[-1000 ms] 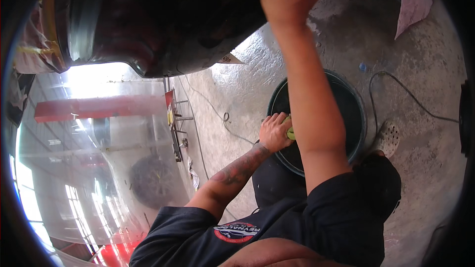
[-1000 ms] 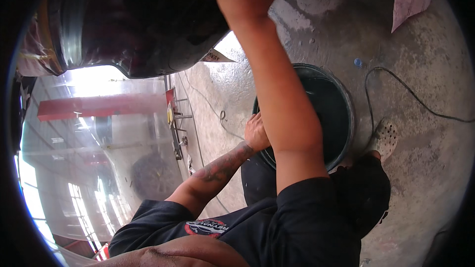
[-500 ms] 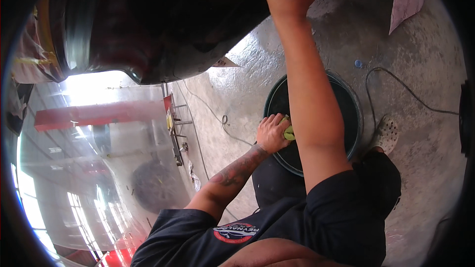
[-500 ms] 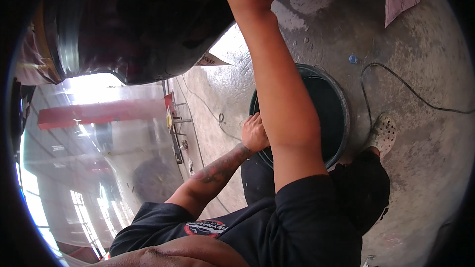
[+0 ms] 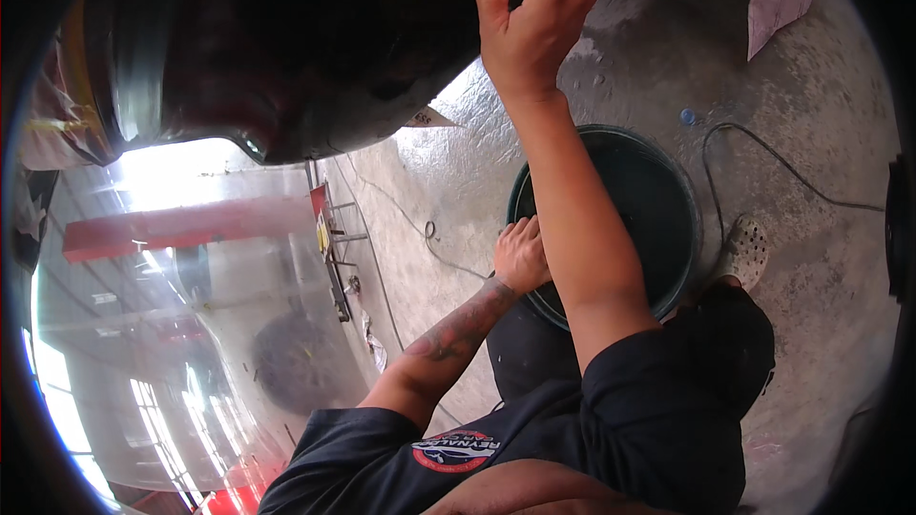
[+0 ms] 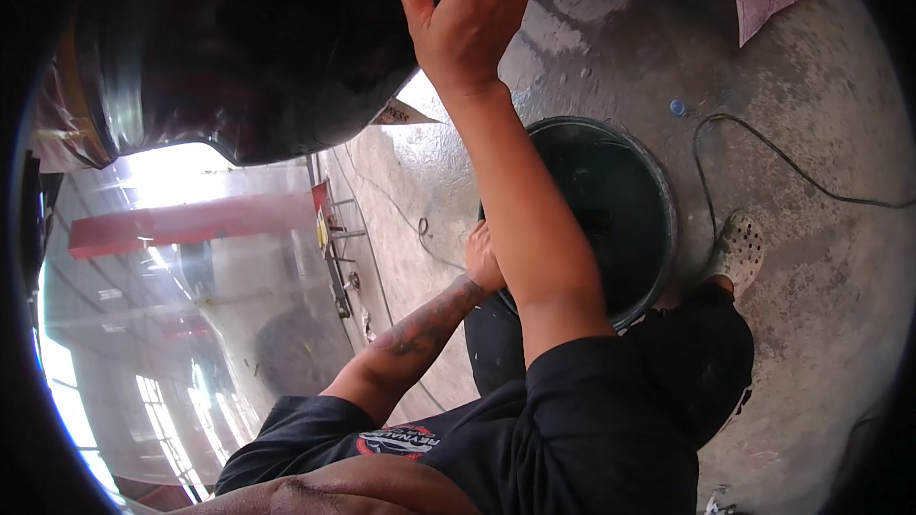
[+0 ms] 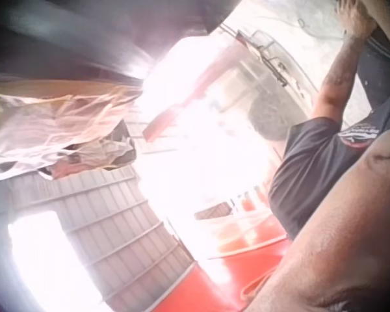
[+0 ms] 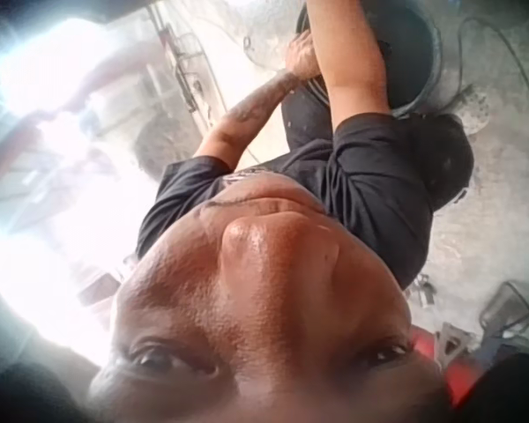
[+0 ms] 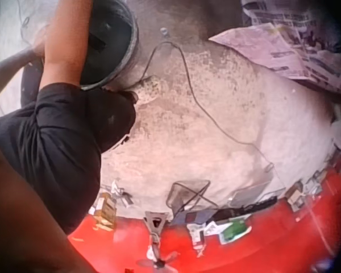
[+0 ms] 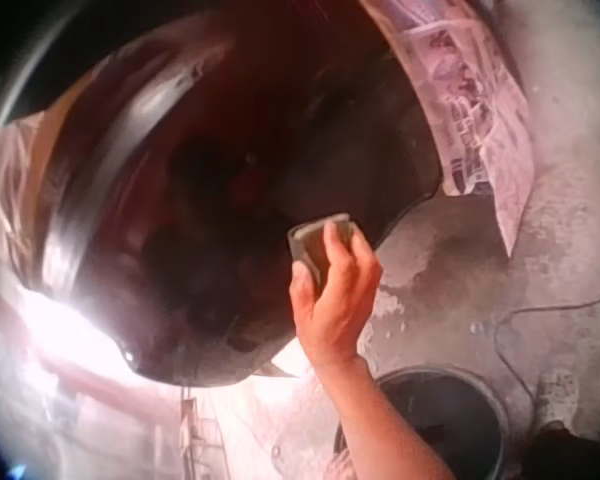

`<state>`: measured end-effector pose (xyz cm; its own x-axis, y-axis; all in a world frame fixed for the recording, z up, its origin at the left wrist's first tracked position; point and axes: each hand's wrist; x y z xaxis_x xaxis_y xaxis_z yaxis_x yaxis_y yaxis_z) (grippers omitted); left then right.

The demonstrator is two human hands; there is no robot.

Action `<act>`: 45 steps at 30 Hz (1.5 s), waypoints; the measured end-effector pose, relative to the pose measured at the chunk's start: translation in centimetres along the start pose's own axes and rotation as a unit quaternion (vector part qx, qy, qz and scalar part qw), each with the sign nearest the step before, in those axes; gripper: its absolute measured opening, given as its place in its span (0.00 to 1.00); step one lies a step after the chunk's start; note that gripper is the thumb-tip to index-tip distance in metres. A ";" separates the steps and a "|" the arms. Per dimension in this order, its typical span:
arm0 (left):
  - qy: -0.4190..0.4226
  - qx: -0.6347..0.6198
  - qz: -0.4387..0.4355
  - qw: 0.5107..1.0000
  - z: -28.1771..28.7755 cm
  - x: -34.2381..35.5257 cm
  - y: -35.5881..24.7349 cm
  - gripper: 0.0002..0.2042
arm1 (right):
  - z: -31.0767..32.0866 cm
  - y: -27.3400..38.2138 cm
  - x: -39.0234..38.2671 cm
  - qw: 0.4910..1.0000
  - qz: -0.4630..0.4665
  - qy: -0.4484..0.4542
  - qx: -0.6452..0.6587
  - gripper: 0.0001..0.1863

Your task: The person sands the surface of a black car panel using a sanding block, frequently dipping a cloth into a bucket of water to wet the area.

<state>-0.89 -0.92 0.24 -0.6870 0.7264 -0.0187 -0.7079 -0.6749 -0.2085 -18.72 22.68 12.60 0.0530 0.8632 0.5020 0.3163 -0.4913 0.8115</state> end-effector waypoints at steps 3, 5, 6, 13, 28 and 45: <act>0.090 -0.035 0.129 0.987 -0.2 -0.2 -0.1 0.20 | 0.5 1.2 -3.2 0.998 -0.054 0.007 0.008 0.31; 0.082 -0.029 0.103 0.991 -1.0 -0.7 0.0 0.20 | 1.0 3.9 -9.5 0.995 -0.061 0.065 0.047 0.32; 0.075 -0.028 0.073 0.994 -1.4 -0.5 0.0 0.21 | 2.0 4.7 -12.7 0.987 -0.059 0.129 0.078 0.32; 0.005 -0.004 0.025 1.000 -0.3 -0.5 0.6 0.18 | 0.0 -1.1 -3.1 0.995 -0.096 0.022 -0.017 0.29; 0.035 -0.012 0.036 0.999 -2.3 -1.8 2.6 0.20 | 1.5 0.1 -6.4 0.982 -0.162 0.088 0.029 0.28; 0.037 0.033 0.028 0.998 0.4 1.4 -1.2 0.21 | 1.7 -6.5 3.1 0.965 -0.259 0.025 0.041 0.25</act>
<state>-1.11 0.86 0.89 -0.7136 0.6932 -0.1011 -0.6795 -0.7200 -0.1412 -19.05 28.73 8.31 -0.1774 0.9828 0.0512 0.3616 0.0167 0.9322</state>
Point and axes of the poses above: each hand's wrist, its own x-axis towards the middle knuckle, its own z-axis out of the back of the hand, y = z × x, and after that the axes turned 6 degrees about -x, right-handed
